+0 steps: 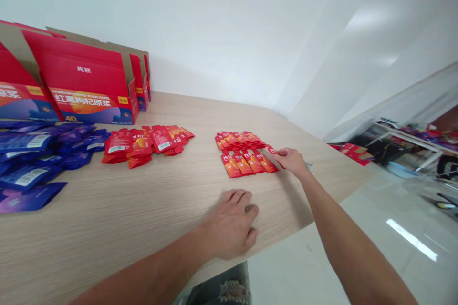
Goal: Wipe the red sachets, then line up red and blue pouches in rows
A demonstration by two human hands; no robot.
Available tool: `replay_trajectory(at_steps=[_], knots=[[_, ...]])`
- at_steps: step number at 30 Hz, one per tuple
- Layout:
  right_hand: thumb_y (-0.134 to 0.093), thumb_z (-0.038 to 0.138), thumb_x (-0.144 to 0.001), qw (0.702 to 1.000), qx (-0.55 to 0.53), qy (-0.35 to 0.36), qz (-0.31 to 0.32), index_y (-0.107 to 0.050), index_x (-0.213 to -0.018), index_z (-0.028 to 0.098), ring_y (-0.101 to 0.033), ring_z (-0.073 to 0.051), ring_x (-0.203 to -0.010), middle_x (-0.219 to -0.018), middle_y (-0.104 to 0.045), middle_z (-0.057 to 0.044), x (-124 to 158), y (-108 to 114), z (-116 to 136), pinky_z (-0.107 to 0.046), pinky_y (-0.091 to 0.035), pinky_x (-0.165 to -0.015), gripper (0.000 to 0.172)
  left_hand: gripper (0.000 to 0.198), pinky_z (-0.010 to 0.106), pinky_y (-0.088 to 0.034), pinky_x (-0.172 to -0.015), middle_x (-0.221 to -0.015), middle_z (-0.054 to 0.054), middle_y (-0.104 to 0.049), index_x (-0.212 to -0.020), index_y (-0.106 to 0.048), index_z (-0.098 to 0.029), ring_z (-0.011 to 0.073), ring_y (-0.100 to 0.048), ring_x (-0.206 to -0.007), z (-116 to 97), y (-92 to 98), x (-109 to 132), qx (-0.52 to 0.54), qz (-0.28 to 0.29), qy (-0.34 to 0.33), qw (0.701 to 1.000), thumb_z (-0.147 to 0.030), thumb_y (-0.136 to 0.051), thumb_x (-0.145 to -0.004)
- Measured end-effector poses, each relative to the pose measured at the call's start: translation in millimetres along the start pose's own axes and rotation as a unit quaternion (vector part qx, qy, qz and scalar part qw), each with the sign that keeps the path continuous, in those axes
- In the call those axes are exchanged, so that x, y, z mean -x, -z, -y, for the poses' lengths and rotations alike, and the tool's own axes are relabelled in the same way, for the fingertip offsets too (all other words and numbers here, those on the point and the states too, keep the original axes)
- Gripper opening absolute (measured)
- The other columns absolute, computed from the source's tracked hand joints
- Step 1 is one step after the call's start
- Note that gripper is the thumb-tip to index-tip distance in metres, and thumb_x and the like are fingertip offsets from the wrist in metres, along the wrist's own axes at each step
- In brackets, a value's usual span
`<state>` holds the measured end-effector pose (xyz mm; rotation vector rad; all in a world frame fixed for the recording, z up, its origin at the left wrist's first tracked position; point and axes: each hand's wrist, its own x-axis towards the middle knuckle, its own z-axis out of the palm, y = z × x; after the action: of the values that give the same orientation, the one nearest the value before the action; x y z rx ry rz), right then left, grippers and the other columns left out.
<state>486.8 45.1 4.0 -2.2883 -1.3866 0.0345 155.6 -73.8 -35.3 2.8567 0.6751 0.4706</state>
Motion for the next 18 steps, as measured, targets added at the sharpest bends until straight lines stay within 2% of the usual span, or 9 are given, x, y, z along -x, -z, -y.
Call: replay_trajectory(at_steps=[3,7,11,14,18], knots=[[-0.079,0.045,-0.081,1.000,-0.007,-0.016,-0.004,-0.082,-0.095,0.018,-0.077,-0.027,-0.090,-0.099,-0.084,-0.011,-7,-16,-21,-0.032,-0.053,-0.075,0.031,0.042,0.053,-0.038,-0.122,-0.155,0.021,-0.056,-0.133,-0.065,-0.016,0.0360,-0.051,-0.146,0,2.6,-2,0.002,0.008,0.002,1.000,-0.045,-0.054,-0.105],[-0.081,0.043,-0.078,1.000,-0.019,-0.017,-0.016,-0.083,-0.097,0.018,-0.077,-0.028,-0.093,-0.101,-0.084,-0.012,-12,-30,-32,-0.034,-0.056,-0.082,0.031,0.042,0.053,-0.038,-0.122,-0.155,0.020,-0.056,-0.134,-0.065,-0.017,0.0348,-0.051,-0.146,0,3.5,-2,0.009,0.009,0.007,1.000,-0.045,-0.054,-0.105],[-0.071,0.040,-0.088,0.999,-0.034,-0.010,-0.030,-0.084,-0.099,0.019,-0.077,-0.027,-0.093,-0.103,-0.084,-0.012,-14,-35,-42,-0.034,-0.057,-0.084,0.027,0.042,0.052,-0.037,-0.123,-0.153,0.020,-0.057,-0.134,-0.065,-0.017,0.0343,-0.050,-0.146,1,3.3,-1,0.012,0.010,0.004,1.000,-0.046,-0.053,-0.106],[-0.060,0.030,-0.092,0.998,-0.036,-0.007,-0.048,-0.085,-0.104,0.019,-0.077,-0.026,-0.096,-0.106,-0.084,-0.013,-14,-38,-50,-0.034,-0.056,-0.086,0.030,0.043,0.053,-0.037,-0.123,-0.153,0.020,-0.057,-0.136,-0.064,-0.017,0.0346,-0.050,-0.146,0,3.1,-1,0.015,0.006,0.005,1.000,-0.046,-0.053,-0.106],[-0.060,0.025,-0.088,0.997,-0.031,0.004,-0.074,-0.087,-0.101,0.018,-0.075,-0.026,-0.083,-0.091,-0.083,-0.012,-16,-43,-57,-0.034,-0.056,-0.081,0.031,0.044,0.053,-0.035,-0.125,-0.154,0.020,-0.056,-0.137,-0.063,-0.016,0.0347,-0.048,-0.147,0,2.2,-1,0.015,0.001,0.004,1.000,-0.046,-0.052,-0.106]])
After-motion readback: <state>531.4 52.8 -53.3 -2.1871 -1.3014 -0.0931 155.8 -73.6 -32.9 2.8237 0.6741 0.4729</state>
